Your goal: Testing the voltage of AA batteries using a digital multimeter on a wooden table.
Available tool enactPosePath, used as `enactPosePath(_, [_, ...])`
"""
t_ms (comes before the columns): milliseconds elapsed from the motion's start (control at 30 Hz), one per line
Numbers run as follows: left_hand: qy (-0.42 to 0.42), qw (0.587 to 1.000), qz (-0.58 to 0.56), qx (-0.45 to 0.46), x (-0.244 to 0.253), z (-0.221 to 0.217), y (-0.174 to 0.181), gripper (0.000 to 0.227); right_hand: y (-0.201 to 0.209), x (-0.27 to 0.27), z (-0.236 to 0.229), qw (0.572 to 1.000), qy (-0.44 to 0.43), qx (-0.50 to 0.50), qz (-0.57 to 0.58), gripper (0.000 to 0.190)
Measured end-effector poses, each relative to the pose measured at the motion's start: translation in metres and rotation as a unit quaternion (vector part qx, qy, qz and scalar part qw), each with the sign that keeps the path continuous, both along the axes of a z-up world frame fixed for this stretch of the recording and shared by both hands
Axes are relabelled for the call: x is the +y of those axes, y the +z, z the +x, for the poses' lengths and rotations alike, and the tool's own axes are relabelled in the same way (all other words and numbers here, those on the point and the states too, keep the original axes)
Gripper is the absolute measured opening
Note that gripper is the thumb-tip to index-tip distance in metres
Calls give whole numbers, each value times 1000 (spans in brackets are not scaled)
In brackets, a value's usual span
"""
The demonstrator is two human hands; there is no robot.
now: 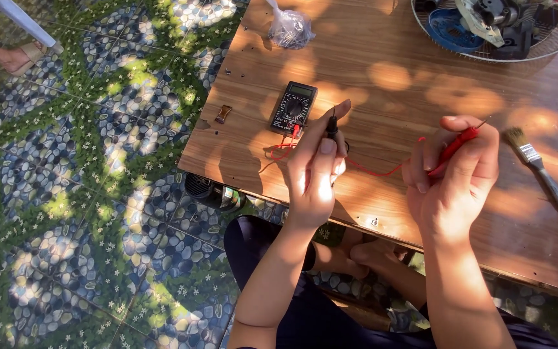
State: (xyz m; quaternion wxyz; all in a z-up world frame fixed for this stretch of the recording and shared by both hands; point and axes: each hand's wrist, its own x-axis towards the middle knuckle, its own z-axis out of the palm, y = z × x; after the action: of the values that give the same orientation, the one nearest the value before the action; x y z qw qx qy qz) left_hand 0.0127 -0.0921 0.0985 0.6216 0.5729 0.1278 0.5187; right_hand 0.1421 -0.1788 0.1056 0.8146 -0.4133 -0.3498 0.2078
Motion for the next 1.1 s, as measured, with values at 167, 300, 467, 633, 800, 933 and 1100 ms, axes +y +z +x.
enactPosePath(167, [-4,999,-13,32,-6,-5,8,48,-8,-7,-3,996,42,73,-39,45])
enactPosePath(300, [53,997,-48,-23,20,1,-29,30,-35,-3,-2,997,57,40,-30,31])
enactPosePath(467, [108,986,-107,69,110,-12,-106,36,-58,-3,-1,987,40,65,-143,39])
enactPosePath(633, [-17,985,-166,48,123,-7,-107,37,-76,0,4,993,13,58,-103,39])
enactPosePath(800, [-1,990,-130,54,69,38,-116,26,-101,23,35,992,-7,47,-118,33])
enactPosePath(933, [46,955,-167,240,86,88,-174,32,-131,51,43,981,12,34,-192,32])
enactPosePath(1100, [57,955,-98,273,109,88,-171,48,-149,71,69,954,64,-42,-291,51])
